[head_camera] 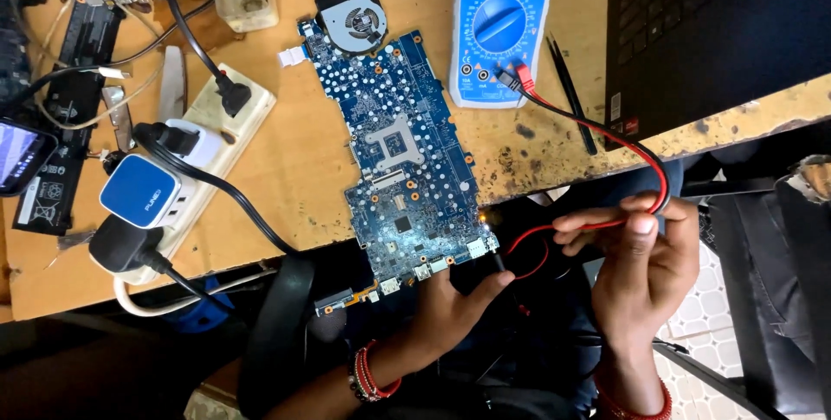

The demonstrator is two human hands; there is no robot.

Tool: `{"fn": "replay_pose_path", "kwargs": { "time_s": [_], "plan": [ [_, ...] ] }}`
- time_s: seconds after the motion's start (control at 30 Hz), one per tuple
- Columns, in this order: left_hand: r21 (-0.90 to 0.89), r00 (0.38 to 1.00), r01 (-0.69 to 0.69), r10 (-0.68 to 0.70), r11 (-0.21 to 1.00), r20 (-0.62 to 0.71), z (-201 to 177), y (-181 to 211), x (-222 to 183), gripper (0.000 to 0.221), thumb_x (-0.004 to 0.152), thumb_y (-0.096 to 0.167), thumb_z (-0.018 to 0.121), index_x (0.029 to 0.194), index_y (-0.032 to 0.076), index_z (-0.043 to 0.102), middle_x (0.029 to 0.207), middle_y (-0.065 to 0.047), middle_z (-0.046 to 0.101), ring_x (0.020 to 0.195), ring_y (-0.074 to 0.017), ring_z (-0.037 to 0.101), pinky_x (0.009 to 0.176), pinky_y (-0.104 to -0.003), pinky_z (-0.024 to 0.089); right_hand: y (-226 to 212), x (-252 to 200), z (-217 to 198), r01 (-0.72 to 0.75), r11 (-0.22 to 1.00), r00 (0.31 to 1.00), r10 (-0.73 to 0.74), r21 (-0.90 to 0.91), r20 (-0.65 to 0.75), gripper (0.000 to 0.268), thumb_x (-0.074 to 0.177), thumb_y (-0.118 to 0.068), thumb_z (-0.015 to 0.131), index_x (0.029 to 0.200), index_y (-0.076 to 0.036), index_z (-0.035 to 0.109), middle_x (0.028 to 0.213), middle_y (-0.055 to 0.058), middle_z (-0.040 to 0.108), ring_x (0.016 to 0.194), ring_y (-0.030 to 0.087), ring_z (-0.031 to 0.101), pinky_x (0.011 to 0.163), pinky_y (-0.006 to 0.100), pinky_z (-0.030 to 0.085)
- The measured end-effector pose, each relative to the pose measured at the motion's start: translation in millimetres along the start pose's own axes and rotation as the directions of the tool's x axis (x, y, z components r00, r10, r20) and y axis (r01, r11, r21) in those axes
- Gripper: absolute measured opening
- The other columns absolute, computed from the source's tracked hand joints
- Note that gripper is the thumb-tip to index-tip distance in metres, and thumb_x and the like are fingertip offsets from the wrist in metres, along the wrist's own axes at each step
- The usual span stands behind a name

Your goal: Testing and diagnosing a laptop motherboard using a multimeter and power supply.

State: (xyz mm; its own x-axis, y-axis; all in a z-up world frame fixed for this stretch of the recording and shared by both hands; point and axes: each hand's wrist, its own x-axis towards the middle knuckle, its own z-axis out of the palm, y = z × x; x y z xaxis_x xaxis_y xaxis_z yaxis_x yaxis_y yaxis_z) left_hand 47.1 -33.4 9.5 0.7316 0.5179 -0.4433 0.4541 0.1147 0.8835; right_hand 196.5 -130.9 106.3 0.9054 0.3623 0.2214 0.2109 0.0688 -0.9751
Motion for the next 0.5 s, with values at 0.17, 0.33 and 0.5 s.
{"fn": "replay_pose_path", "kwargs": {
  "time_s": [0.17,0.33,0.5],
  "plan": [
    [-0.066,0.995,-0.102,0.101,0.993,-0.027,-2.3,20.4,-1.8,0.048,0.086,0.054,0.076,0.091,0.016,0.047,0.081,0.0,0.052,0.077,-0.0129,0.048,0.072,-0.03,0.031,12.6,0.1,-4.8,0.106,0.982,0.986,-0.124,-0.159,-0.11,0.039,0.117,-0.035,0.044,0.127,0.001,0.054,0.077,0.014,0.057,0.068,0.018,0.057,0.064,0.026,0.044],
    [0.004,0.993,-0.095,0.095,0.996,-0.064,-2.2,3.4,-3.8,0.058,0.086,0.058,0.077,0.067,0.022,0.037,0.054,0.009,0.027,0.046,-0.0045,0.026,0.045,-0.03,0.017,26.6,-1.1,-14.9,0.179,0.943,0.961,-0.228,-0.282,-0.154,0.047,0.121,-0.032,0.046,0.133,0.011,0.06,0.087,0.014,0.054,0.078,0.018,0.053,0.076,0.028,0.043],
    [-0.03,0.999,-0.028,0.029,0.999,0.015,-5.8,12.3,-7.6,0.067,0.087,0.061,0.073,0.055,0.024,0.027,0.045,0.009,0.024,0.038,-0.0056,0.023,0.041,-0.03,0.012,45.1,-4.3,-25.6,0.222,0.931,0.949,-0.275,-0.291,-0.157,0.043,0.126,-0.021,0.048,0.139,0.018,0.057,0.1,0.025,0.055,0.082,0.027,0.054,0.075,0.033,0.042]
  ]
}}
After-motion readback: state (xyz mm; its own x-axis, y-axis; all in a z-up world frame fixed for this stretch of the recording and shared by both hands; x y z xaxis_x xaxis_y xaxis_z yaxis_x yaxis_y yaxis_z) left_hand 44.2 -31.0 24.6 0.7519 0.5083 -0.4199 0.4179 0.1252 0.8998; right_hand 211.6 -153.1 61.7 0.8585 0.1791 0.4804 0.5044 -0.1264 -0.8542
